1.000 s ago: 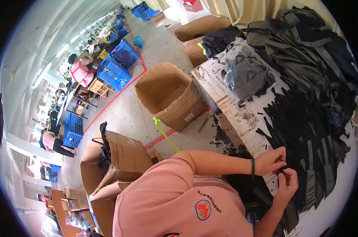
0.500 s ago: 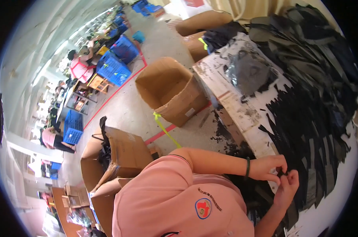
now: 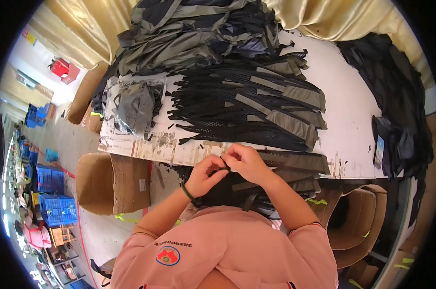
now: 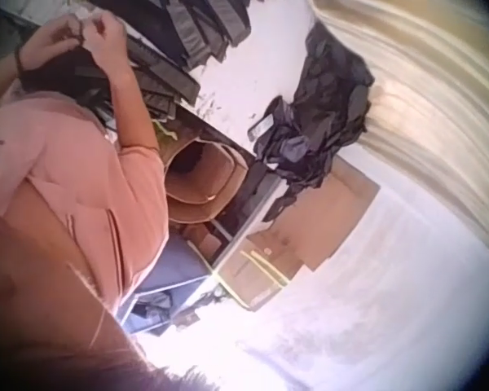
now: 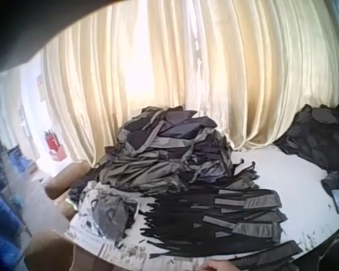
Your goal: The recorder is inspecting and organizing black mesh and fabric components of garments at a work table in a factory.
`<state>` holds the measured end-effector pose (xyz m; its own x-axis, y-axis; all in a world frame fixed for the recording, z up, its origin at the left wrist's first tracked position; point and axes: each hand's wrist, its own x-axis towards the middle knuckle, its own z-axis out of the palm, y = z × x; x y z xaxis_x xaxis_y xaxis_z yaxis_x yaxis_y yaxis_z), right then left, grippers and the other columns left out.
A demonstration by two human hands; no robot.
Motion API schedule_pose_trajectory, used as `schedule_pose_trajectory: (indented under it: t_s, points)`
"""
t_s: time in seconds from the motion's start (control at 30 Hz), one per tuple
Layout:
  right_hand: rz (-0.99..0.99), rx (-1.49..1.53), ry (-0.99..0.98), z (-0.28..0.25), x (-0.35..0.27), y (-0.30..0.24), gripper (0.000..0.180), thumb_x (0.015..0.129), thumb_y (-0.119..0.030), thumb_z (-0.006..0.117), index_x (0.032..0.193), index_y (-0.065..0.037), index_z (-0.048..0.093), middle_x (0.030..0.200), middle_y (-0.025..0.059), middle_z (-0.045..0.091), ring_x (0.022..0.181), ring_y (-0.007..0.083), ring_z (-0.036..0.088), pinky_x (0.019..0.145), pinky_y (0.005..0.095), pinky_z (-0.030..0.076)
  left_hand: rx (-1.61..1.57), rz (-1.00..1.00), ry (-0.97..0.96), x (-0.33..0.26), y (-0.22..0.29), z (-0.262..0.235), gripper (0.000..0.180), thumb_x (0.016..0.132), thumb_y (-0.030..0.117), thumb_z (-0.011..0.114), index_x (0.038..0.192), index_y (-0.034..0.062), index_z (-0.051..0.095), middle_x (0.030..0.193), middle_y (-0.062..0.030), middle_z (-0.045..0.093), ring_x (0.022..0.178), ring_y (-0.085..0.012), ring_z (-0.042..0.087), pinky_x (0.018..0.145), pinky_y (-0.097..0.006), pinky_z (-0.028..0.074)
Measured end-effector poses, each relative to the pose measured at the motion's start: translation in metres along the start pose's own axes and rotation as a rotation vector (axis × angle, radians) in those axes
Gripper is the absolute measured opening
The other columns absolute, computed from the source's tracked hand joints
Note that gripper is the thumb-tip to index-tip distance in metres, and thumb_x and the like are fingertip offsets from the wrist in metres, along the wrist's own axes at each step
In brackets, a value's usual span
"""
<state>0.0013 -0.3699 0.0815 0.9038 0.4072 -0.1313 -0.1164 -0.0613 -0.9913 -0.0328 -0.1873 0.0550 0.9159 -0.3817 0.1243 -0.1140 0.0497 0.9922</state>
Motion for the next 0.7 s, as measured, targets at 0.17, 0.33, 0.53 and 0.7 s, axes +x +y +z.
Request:
schedule_pose_trajectory:
  t_s: [0.17, 0.33, 0.53, 0.7]
  points:
    - [-0.311, -0.842, 0.419, -0.066, 0.036, 0.009, 0.017, 0.081, -0.016, 0.068, 0.092, -0.005, 0.060, 0.080, 0.0062, 0.057, 0.069, 0.0189, 0.057, 0.063, 0.0298, 0.046, -0.486, -0.489, 0.200, -0.046, -0.003, -0.022, 0.025, 0.084, 0.006, 0.064, 0.104, 0.0034, 0.049, 0.084, -0.0046, 0.054, 0.068, -0.0083, 0.050, 0.058, -0.023, 0.042]
    - [-0.387, -1.333, 0.473, -0.119, 0.061, 0.040, 0.027, 0.075, -0.015, 0.068, 0.100, -0.009, 0.060, 0.090, 0.0081, 0.054, 0.084, 0.0264, 0.057, 0.072, 0.0371, 0.046, 0.749, -0.109, 0.532, -0.055, -0.005, -0.058, 0.030, 0.086, 0.013, 0.065, 0.109, 0.0011, 0.051, 0.079, -0.0003, 0.055, 0.054, -0.0082, 0.046, 0.051, -0.022, 0.039]
    - [-0.404, -1.429, 0.396, -0.101, 0.061, 0.030, 0.033, 0.076, -0.008, 0.063, 0.108, -0.008, 0.058, 0.091, 0.0096, 0.051, 0.088, 0.0263, 0.055, 0.074, 0.0371, 0.045, -0.374, -0.486, 0.110, 0.029, -0.013, -0.035, 0.029, 0.093, 0.028, 0.055, 0.107, 0.0030, 0.057, 0.091, -0.0046, 0.061, 0.058, -0.0087, 0.050, 0.055, -0.024, 0.043]
    - [-0.453, -1.590, 0.425, -0.103, 0.064, 0.047, 0.044, 0.070, -0.008, 0.062, 0.114, -0.006, 0.053, 0.091, 0.0105, 0.051, 0.085, 0.0263, 0.054, 0.074, 0.0364, 0.044, -0.588, -0.573, 0.029, 0.093, -0.056, -0.013, 0.045, 0.094, 0.041, 0.050, 0.115, 0.0009, 0.053, 0.101, -0.0086, 0.061, 0.068, -0.0132, 0.057, 0.065, -0.028, 0.048]
